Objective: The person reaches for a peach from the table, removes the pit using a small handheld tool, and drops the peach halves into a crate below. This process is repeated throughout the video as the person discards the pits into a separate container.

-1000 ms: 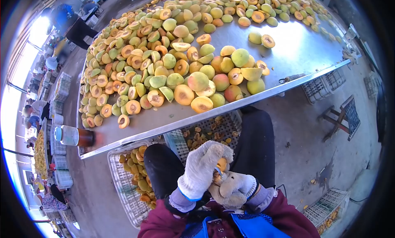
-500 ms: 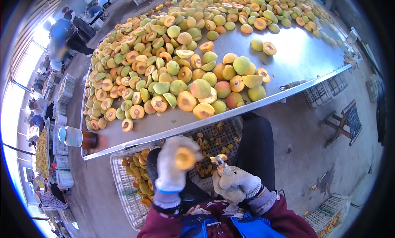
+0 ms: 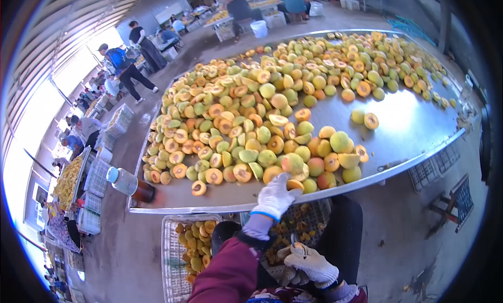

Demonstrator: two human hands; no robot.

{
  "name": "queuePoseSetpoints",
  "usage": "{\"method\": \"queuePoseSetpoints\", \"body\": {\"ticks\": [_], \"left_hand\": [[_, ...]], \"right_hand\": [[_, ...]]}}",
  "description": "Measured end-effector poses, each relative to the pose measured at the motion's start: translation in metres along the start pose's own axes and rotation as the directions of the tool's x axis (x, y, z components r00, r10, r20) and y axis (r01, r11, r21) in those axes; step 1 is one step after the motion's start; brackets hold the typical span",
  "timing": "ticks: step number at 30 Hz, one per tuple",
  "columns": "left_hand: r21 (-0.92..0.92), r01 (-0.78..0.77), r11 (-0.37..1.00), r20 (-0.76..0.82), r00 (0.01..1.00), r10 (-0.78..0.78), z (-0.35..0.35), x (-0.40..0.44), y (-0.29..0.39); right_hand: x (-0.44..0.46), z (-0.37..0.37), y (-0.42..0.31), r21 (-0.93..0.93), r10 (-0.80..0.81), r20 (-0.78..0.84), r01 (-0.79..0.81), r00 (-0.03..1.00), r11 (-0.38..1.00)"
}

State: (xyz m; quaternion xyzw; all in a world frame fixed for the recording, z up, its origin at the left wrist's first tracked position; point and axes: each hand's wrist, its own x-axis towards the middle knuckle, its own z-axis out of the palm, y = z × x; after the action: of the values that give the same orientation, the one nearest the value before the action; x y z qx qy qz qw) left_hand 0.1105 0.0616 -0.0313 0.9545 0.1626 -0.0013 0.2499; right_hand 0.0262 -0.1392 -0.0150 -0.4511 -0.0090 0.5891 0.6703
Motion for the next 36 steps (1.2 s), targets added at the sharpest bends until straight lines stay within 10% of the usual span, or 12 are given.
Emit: {"method": "queuePoseSetpoints", "body": {"ticks": [5,7,11,17,20,30,36], "left_hand": [[-0.282,-0.032,0.959,0.044,0.998,0.046,0.013,0.014,-0.022],[-0.829,0.115,0.547,0.024,0.985,-0.171,-0.004,-0.008,-0.008],[-0.968,0.221,0.118,0.218,0.975,-0.039,-0.034,-0.067,-0.001],[-0.967,0.251,-0.034,0.253,0.966,-0.057,-0.014,-0.121,0.011],[-0.977,0.208,0.037,0.207,0.978,-0.038,-0.012,-0.132,0.018],[-0.938,-0.082,0.338,-0.129,0.985,-0.118,-0.009,-0.145,0.045],[-0.893,0.104,0.438,0.1,0.994,-0.033,-0.025,-0.134,0.041]], "right_hand": [[-0.005,0.005,0.0,0.085,-0.096,-0.013,0.097,0.995,0.992],[-0.008,0.005,0.001,0.132,-0.109,-0.011,0.109,0.994,0.985],[-0.014,0.017,-0.006,0.18,-0.139,-0.024,0.141,0.99,0.974],[-0.011,0.023,-0.004,-0.507,-0.296,-0.291,0.116,0.91,0.854],[-0.008,0.022,0.005,-0.78,-0.492,-0.297,0.089,0.818,0.62],[-0.012,0.028,0.012,-0.79,-0.543,-0.284,0.129,0.79,0.6],[-0.019,0.015,-0.001,-0.265,-0.016,-0.167,-0.029,0.986,0.964]]}}
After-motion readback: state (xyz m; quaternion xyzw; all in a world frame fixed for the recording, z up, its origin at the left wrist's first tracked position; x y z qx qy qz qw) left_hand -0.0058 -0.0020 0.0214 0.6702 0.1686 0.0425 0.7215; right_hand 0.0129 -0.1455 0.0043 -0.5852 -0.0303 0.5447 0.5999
